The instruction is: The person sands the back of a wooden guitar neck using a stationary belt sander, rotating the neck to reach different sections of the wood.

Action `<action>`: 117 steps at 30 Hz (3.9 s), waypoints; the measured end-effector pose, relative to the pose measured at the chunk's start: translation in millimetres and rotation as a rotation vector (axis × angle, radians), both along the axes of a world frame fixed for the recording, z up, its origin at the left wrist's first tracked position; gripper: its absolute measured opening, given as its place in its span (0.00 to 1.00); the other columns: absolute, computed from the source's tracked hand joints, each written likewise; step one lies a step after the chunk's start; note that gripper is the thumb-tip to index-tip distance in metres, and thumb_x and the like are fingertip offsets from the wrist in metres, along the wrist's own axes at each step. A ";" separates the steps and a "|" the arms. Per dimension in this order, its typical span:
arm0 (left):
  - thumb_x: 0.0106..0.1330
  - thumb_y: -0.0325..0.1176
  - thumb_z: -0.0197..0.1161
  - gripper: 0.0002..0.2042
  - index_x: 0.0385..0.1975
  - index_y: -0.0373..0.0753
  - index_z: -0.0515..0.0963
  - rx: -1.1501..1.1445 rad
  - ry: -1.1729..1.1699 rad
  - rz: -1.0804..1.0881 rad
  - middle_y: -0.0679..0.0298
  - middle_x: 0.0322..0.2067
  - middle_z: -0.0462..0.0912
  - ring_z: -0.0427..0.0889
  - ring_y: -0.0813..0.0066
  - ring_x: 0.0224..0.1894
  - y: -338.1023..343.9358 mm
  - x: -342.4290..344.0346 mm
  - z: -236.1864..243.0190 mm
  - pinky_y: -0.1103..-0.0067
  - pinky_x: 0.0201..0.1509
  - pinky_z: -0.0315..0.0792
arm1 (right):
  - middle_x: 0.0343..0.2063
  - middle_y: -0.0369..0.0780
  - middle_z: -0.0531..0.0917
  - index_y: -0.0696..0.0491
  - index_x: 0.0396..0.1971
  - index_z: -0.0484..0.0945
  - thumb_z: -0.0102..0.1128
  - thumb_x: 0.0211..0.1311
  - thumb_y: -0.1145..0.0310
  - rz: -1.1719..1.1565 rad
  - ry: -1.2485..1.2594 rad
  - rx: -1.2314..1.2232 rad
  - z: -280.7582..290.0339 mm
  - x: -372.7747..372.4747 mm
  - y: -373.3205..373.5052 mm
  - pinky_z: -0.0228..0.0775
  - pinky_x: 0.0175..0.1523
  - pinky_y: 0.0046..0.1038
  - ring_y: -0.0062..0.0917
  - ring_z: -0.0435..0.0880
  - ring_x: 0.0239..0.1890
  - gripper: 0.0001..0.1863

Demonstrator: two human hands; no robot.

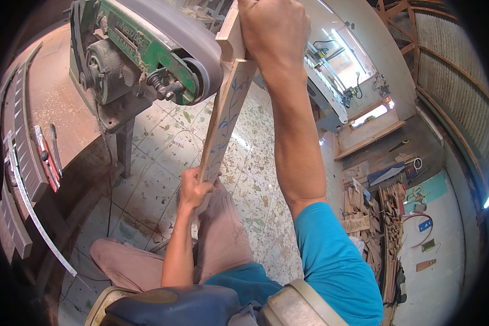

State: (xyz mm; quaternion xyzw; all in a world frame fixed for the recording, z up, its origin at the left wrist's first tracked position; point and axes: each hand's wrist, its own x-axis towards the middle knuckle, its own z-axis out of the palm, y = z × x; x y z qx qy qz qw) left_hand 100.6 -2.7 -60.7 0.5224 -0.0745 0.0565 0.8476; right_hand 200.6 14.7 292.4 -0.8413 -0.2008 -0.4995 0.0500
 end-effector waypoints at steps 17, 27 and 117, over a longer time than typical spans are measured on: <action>0.43 0.29 0.60 0.19 0.37 0.27 0.81 -0.048 -0.014 -0.124 0.53 0.30 0.85 0.82 0.65 0.28 5.9 -5.4 10.2 0.71 0.33 0.74 | 0.27 0.57 0.84 0.64 0.42 0.81 0.48 0.74 0.51 0.118 0.051 -0.045 4.5 11.1 -6.7 0.78 0.40 0.48 0.52 0.87 0.32 0.28; 0.47 0.25 0.58 0.10 0.31 0.32 0.74 0.278 0.011 0.457 0.41 0.30 0.78 0.76 0.32 0.37 -22.9 -30.6 19.5 0.55 0.40 0.71 | 0.26 0.39 0.84 0.59 0.54 0.76 0.46 0.75 0.37 0.947 0.652 0.342 -6.7 17.8 -9.6 0.78 0.29 0.25 0.23 0.84 0.24 0.35; 0.46 0.42 0.78 0.24 0.36 0.39 0.72 1.360 -0.393 0.452 0.49 0.30 0.87 0.87 0.46 0.31 6.7 -50.0 158.0 0.59 0.34 0.80 | 0.40 0.46 0.84 0.59 0.41 0.82 0.79 0.50 0.56 -0.044 0.936 -0.619 9.0 -118.4 -274.5 0.77 0.46 0.32 0.37 0.86 0.46 0.25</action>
